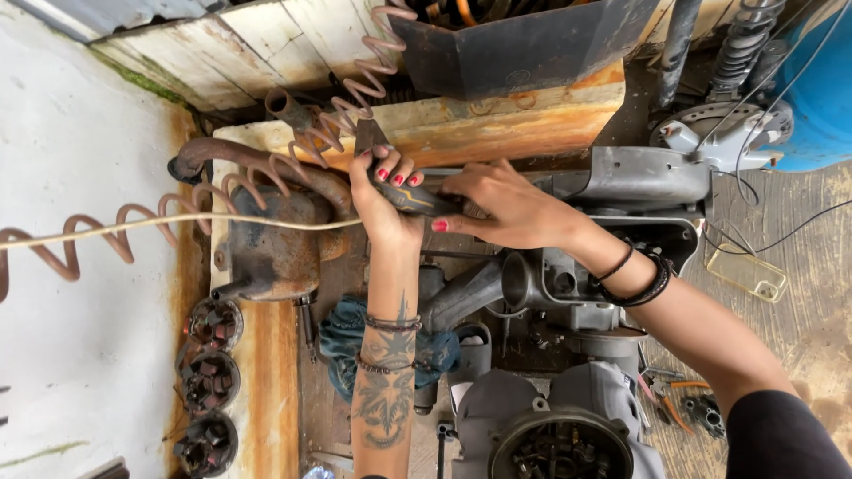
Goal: The person uses a screwdriver to tighten a bolt on a metal part clamped in a vise. They then reach into a container of small parts and select a spring, placing it into the engine block.
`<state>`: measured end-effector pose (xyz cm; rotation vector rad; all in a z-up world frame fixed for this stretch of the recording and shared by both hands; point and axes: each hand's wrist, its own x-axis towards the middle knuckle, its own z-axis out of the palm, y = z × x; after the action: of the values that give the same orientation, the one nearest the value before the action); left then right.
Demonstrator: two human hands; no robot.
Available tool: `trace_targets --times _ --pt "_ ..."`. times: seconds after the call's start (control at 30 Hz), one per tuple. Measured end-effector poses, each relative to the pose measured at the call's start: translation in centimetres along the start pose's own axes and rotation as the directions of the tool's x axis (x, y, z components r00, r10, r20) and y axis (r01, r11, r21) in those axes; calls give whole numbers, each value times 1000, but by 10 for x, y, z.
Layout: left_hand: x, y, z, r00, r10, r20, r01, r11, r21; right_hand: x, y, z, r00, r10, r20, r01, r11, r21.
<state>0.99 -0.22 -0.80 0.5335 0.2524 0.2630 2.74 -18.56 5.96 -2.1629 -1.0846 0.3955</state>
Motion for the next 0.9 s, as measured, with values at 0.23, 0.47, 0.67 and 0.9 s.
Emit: trace_targets --times 0.23,0.47,0.67,0.9 --pt "8 0 -4 985 -105 138 121 986 -111 2 -2 -3 1000 5 16 -9 972 234" --pt "-2 0 -12 983 -44 177 51 998 -39 1 -4 -3 999 12 33 -14 997 72" --pt "-19 8 -1 993 5 116 0 999 -39 -2 -3 4 1000 -9 6 9 1000 17" --pt "-2 -3 -9 992 8 125 12 987 -161 -9 -19 -11 992 -29 -126 61 964 260"
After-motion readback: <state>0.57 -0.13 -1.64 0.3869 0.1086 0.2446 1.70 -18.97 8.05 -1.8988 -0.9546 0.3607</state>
